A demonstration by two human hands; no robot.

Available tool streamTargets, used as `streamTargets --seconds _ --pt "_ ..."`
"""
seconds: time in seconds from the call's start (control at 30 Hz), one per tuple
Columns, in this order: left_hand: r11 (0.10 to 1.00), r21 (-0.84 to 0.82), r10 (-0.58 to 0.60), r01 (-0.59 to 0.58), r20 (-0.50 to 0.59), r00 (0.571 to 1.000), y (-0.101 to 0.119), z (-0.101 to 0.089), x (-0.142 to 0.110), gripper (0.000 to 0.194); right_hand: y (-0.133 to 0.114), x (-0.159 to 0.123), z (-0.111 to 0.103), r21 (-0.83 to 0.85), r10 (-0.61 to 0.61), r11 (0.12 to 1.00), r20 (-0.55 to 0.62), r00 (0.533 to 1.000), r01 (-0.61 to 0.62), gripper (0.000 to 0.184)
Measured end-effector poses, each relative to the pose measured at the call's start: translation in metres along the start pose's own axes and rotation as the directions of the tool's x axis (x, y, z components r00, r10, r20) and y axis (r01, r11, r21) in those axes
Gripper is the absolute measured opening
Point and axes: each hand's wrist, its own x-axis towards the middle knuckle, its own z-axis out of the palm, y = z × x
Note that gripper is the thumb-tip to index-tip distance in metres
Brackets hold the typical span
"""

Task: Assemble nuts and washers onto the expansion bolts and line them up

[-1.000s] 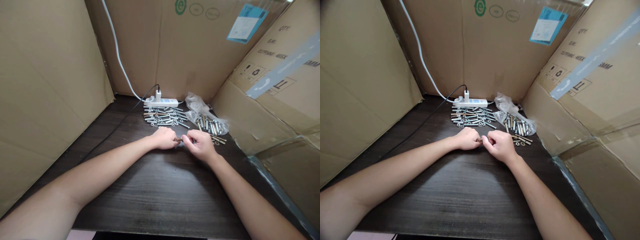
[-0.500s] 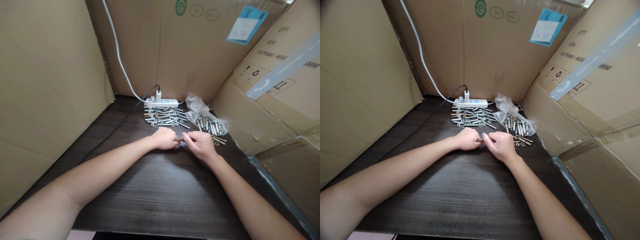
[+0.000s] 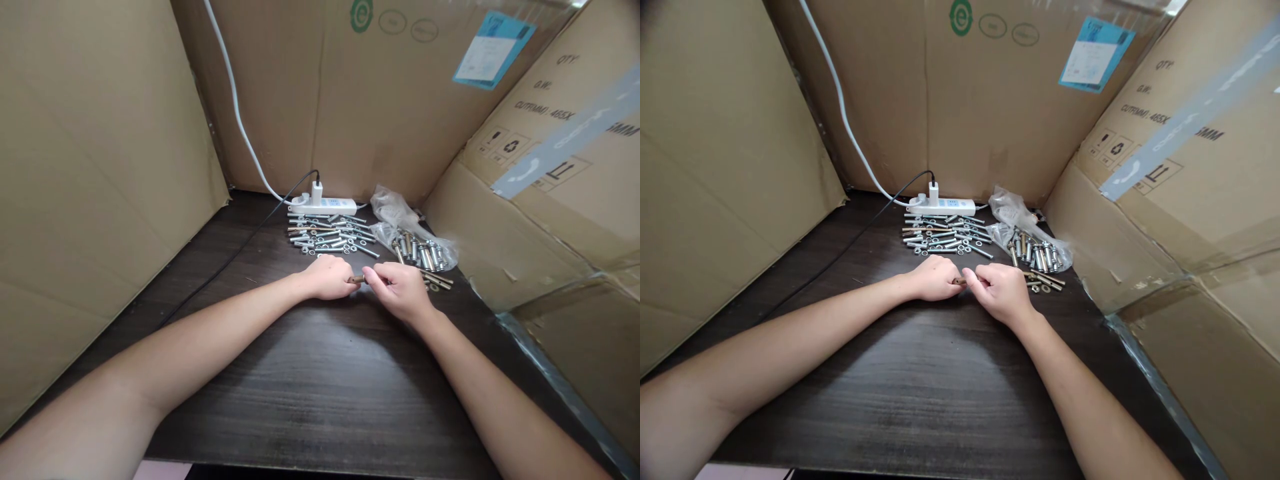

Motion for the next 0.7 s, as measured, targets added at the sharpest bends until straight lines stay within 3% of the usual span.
streamTargets --seconds 0.27,0.5,0.7 --pt "1.0 -0.027 -0.003 0.003 0.007 1.0 -0.0005 0.0011 0.0003 0.05 -0.0036 -0.0011 -0.0035 0.092 0.027 0.995 -0.001 1.0 -0.026 0.014" --pt "1.0 -0.008 -0.008 0.008 0.002 1.0 0.0007 0.0001 -0.0004 0.046 -0.0009 0.0001 0.001 0.041 0.003 0.999 0.018 1.0 -0.004 0.042" --pt "1.0 0.0 -0.02 0.02 0.006 1.0 0.0014 0.0002 -0.0002 0.046 0.0006 -0.0004 0.0004 0.012 0.011 1.0 0.02 1.0 -0.011 0.044"
